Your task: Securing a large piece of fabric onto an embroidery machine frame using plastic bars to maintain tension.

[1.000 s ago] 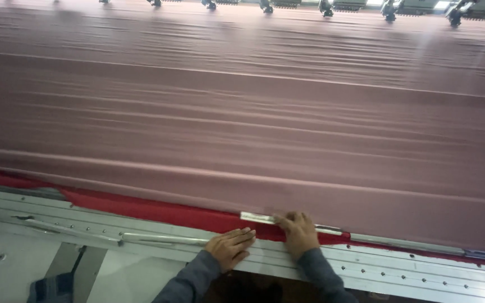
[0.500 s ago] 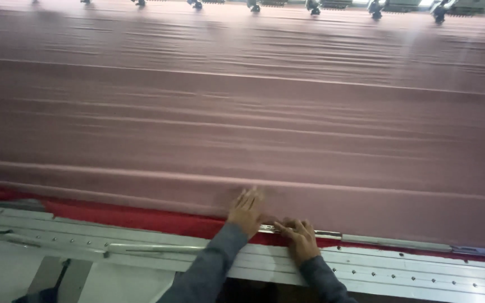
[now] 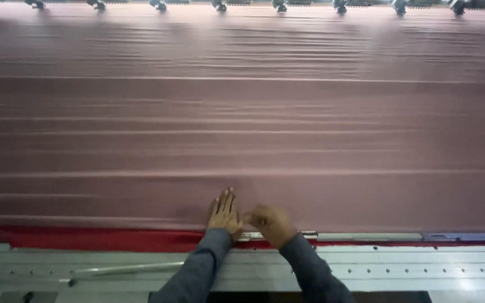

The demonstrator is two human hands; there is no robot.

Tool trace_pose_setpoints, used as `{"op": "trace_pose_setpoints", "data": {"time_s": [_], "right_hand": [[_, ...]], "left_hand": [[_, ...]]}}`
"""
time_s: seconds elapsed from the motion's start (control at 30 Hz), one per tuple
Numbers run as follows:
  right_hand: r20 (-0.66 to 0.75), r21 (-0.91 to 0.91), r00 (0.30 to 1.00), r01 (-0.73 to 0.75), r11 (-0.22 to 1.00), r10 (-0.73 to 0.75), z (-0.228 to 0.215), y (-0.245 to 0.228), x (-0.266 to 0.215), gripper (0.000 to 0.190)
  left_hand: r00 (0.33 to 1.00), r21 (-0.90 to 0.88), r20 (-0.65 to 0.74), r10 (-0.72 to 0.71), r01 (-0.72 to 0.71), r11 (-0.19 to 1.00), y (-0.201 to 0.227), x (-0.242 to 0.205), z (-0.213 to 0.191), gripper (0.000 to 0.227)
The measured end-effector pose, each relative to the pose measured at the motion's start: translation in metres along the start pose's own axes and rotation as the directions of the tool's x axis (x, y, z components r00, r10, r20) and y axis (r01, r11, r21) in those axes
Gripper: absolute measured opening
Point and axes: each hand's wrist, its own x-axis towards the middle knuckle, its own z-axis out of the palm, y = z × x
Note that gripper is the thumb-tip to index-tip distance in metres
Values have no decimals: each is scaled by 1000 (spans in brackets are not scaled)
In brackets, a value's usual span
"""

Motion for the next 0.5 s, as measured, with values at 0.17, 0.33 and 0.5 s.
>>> {"op": "trace_pose_setpoints", "data": {"time_s": [0.17, 0.33, 0.5], "right_hand": [[-507, 385, 781, -175, 906, 366, 35, 108, -32, 38], [-414, 15, 822, -424, 906, 391, 56, 138, -29, 68], [-338, -110, 837, -489, 865, 430, 60, 133, -24, 68]], "left_hand": [[962, -14, 253, -99, 106, 994, 33, -15, -113, 80], [872, 50, 470, -136, 127, 991, 41, -6, -146, 82], [930, -95, 365, -35, 74, 993, 34, -14, -148, 71]]}}
